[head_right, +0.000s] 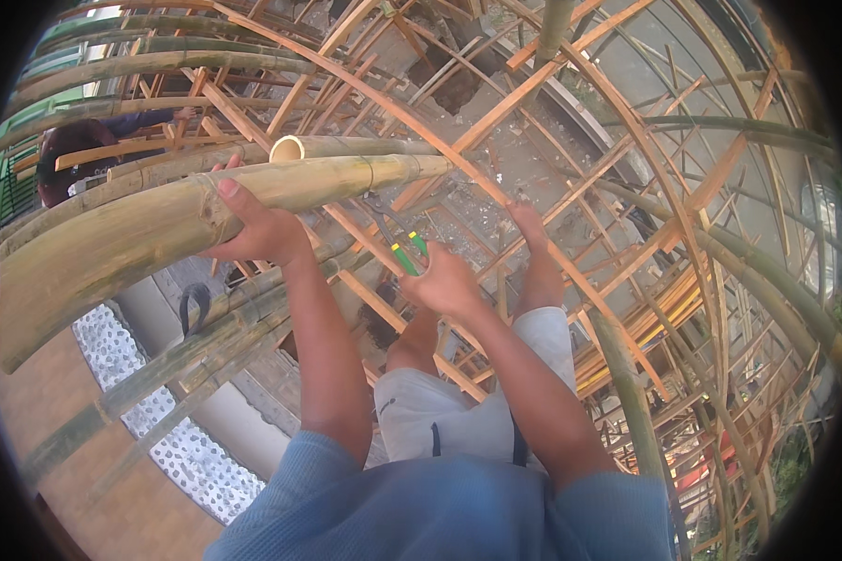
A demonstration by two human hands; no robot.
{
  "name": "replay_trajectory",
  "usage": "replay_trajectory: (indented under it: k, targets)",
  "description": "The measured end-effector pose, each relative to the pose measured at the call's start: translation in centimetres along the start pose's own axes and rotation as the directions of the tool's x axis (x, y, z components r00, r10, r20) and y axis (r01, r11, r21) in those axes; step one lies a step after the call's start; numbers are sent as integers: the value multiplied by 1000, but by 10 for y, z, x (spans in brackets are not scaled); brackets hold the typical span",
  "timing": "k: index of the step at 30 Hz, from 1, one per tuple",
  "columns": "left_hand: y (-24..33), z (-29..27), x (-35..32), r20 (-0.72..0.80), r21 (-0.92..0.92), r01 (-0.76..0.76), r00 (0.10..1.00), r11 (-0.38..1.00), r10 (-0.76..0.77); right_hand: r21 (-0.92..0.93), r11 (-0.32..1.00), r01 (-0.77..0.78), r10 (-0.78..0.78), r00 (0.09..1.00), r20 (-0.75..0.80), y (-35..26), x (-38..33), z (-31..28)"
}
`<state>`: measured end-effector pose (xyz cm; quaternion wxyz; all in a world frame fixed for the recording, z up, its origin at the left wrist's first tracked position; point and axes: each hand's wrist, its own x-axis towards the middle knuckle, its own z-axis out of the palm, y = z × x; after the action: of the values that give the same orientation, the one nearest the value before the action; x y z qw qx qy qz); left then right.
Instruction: The person is assembling a bamboo scaffolding structure. They position bamboo poles, secure them with wire ties using pliers, and use a hammer to adjust the joints.
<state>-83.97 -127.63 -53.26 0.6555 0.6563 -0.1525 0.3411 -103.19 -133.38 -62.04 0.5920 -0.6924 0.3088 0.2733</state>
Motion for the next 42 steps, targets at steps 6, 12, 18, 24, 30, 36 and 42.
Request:
replay_trajectory:
  k: [6,12,18,24,30,36,42]
  targets:
    - [5,2,3,23,12,-5,1000,1000,5,213,977,-21,-8,991,133,20,10,11]
    - [4,-4,5,52,96,-4,999,995,-1,808,527,-262,-272,849,452,50,26,27]
    - [-18,-46,-12,252,-19,144,958,989,-134,594,-55,-803,-675,468,570,83,49,33]
    - [-56,-100,-128,635,-31,999,41,27,-772,403,-101,-910,-766,330,552,90,54,40]
    - [-50,-77,-157,591,-137,962,-111,-235,-799,391,-110,-914,-781,323,534,91,59,27]
    - [-69,-66,-145,554,28,938,-302,-346,-775,457,80,-886,-696,279,662,101,73,10]
    - [-57,-41,-152,280,10,985,-170,-175,-945,-306,923,234,-174,962,211,39,38,-50]
